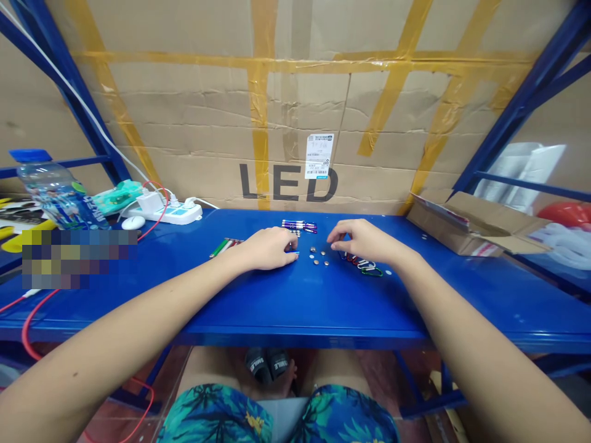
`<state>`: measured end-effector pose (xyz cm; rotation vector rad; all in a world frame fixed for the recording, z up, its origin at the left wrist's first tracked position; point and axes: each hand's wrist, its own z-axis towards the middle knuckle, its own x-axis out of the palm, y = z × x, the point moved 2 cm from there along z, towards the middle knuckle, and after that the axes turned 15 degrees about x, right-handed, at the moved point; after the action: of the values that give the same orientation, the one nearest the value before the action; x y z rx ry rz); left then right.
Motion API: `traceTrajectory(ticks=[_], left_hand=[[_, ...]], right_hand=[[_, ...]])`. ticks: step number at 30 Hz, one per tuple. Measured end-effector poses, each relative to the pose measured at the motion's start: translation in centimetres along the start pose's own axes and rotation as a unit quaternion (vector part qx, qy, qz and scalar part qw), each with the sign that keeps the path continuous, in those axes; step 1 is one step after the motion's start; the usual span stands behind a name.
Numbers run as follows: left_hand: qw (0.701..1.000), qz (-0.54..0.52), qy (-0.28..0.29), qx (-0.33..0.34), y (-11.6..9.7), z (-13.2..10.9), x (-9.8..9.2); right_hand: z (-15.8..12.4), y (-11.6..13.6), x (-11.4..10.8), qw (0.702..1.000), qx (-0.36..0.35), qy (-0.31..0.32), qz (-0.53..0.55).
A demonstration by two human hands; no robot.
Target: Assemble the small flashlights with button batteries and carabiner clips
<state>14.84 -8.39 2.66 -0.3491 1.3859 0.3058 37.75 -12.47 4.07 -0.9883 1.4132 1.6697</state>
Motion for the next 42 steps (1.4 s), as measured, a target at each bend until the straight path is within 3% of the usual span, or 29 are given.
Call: traceTrajectory(ticks=[3, 9, 16, 23, 26, 29, 32, 38, 42], left_hand=[[1.000, 0.001, -0.012, 0.001, -0.3, 0.1, -0.1], [0.999, 0.004, -0.050, -0.014, -0.3, 0.3, -0.2], [0.999, -0.016, -0.033, -0.020, 0.1, 0.0, -0.2], [0.999, -0.037, 0.002, 0.011, 0.3, 0.0, 0.2], [0.995, -0.076, -0.061, 0.021, 0.0, 0.2, 0.1], [0.973, -0.156, -0.166, 0.024, -0.6, 0.4, 0.0], [0.938, -0.261, -0.227, 0.029, -1.0, 0.6, 0.2], [0.866, -0.439, -0.238, 0.015, -1.4, 1.0, 0.8], [0.828, -0.501, -0.251, 0.017, -1.6, 1.1, 0.9]], right_hand=[[-0.1, 0.5, 0.6, 0.999, -0.015, 0.028, -0.021], [0.8, 0.9, 2.6, 0.995, -0.041, 0.027, -0.088], [0.7, 0.2, 2.4, 0.997, 0.028, 0.038, -0.069], [0.5, 0.4, 1.6, 0.992, 0.047, -0.023, 0.111], [0.4, 1.0, 1.7, 0.979, 0.029, -0.037, 0.198], [0.0, 1.8, 1.9, 0.957, -0.013, -0.039, 0.286], [-0.5, 2.6, 1.9, 0.945, -0.057, -0.052, 0.319], [-1.6, 3.5, 1.6, 0.955, -0.154, -0.152, 0.201], [-2.1, 3.9, 1.7, 0.944, -0.213, -0.208, 0.146]])
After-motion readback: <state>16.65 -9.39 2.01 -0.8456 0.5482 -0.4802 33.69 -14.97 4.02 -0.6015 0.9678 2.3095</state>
